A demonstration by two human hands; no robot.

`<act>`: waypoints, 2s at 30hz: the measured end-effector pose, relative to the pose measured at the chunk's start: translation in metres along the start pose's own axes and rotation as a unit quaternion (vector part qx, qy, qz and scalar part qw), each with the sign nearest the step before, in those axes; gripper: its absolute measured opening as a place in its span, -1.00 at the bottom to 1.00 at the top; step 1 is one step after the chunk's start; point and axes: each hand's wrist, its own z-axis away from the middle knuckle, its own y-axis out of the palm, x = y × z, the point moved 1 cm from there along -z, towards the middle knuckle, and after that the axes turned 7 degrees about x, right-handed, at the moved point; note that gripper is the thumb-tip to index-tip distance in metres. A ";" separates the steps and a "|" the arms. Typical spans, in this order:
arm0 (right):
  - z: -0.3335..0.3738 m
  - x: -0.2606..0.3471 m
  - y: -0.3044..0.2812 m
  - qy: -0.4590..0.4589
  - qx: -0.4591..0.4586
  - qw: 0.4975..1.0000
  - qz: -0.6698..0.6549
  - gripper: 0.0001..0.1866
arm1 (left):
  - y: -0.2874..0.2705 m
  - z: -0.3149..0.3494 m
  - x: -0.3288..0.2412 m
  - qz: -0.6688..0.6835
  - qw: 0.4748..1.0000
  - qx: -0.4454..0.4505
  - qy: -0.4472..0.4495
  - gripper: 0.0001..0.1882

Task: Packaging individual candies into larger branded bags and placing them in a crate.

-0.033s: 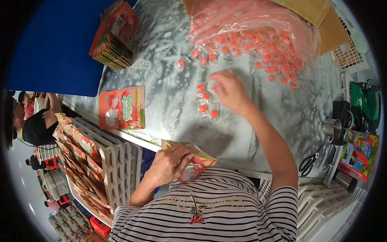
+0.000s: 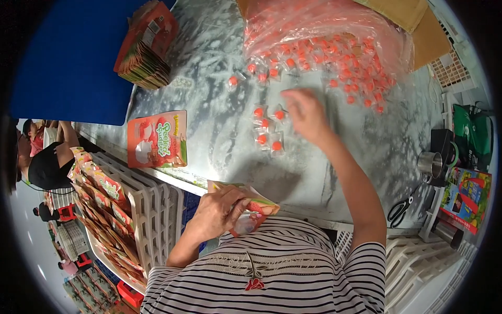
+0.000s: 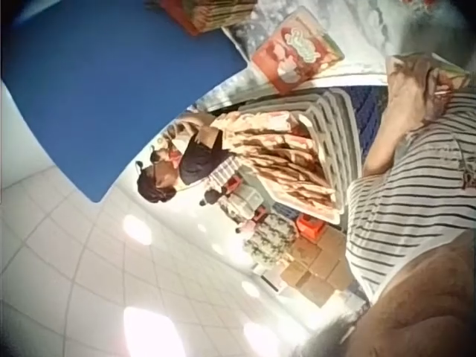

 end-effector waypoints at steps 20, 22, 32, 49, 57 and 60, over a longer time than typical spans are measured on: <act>0.023 0.015 0.056 -0.071 0.103 0.963 0.238 -0.30 | 0.001 -0.001 -0.011 -0.012 1.000 -0.005 -0.004 -0.85; 0.034 0.012 0.052 -0.056 0.081 0.970 0.222 -0.45 | 0.000 -0.003 -0.016 -0.012 1.000 -0.010 -0.007 -0.84; 0.114 0.015 0.014 0.050 -0.072 0.961 0.261 -0.53 | -0.006 -0.028 -0.037 -0.016 1.000 -0.023 0.012 -0.83; 0.079 0.099 -0.011 0.165 0.001 0.879 -0.447 -0.85 | 0.020 -0.054 -0.044 -0.029 0.997 0.000 0.069 -0.84; 0.082 0.098 -0.020 0.153 0.155 0.976 0.018 -0.61 | 0.037 -0.054 -0.037 -0.030 0.992 0.004 0.124 -0.73; 0.081 0.097 -0.022 0.197 0.129 0.970 -0.052 -0.62 | 0.039 -0.055 -0.040 -0.015 0.994 -0.008 0.111 -0.75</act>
